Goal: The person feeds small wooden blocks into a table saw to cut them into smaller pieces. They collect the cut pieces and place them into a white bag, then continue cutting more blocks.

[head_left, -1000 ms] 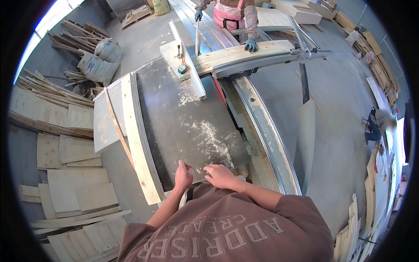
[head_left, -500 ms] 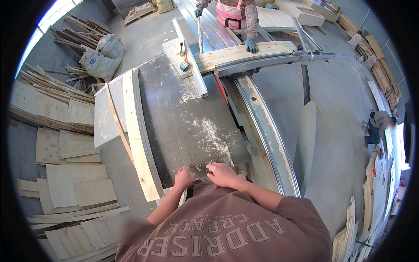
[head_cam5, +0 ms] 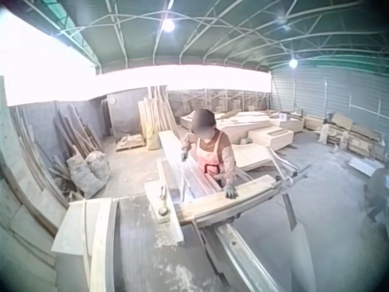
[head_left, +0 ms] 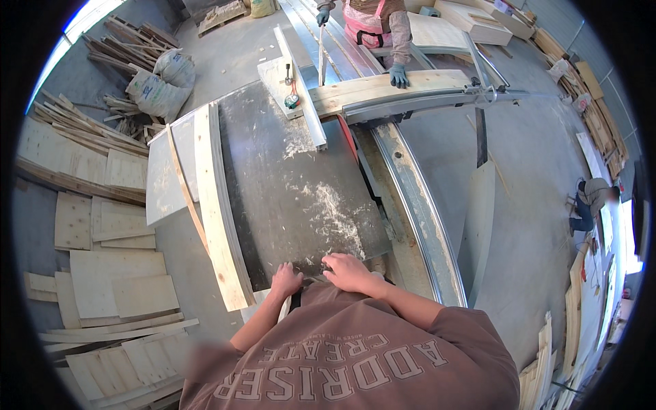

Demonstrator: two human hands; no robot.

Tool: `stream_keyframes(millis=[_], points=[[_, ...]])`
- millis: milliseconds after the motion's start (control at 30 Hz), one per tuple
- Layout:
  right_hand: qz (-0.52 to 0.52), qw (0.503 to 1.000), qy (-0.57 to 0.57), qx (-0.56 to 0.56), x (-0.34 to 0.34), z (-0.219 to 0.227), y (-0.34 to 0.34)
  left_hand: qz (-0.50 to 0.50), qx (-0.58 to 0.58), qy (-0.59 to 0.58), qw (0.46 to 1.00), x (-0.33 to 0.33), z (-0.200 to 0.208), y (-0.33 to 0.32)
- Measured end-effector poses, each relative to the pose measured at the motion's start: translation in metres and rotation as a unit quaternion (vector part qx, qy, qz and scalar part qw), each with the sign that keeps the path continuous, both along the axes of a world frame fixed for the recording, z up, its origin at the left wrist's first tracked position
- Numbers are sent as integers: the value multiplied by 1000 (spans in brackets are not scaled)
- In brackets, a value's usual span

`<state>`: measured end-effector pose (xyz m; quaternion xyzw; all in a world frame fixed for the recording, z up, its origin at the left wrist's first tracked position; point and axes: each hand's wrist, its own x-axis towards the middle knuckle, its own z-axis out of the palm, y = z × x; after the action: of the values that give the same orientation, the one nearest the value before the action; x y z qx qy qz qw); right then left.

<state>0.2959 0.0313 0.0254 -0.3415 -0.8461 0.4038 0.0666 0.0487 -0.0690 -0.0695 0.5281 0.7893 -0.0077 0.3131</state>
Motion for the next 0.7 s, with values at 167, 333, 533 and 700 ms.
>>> stream_keyframes(millis=[167,333,533,700], points=[[-7,999,29,20,1,-4,-1,9,60,13,998,6,9,6],[-6,1000,25,16,0,2,-1,11,64,9,998,8,18,11],[-10,999,28,27,0,-2,-1,15,63,10,998,11,16,11],[-7,999,29,34,0,-5,-2,13,74,16,997,9,12,8]])
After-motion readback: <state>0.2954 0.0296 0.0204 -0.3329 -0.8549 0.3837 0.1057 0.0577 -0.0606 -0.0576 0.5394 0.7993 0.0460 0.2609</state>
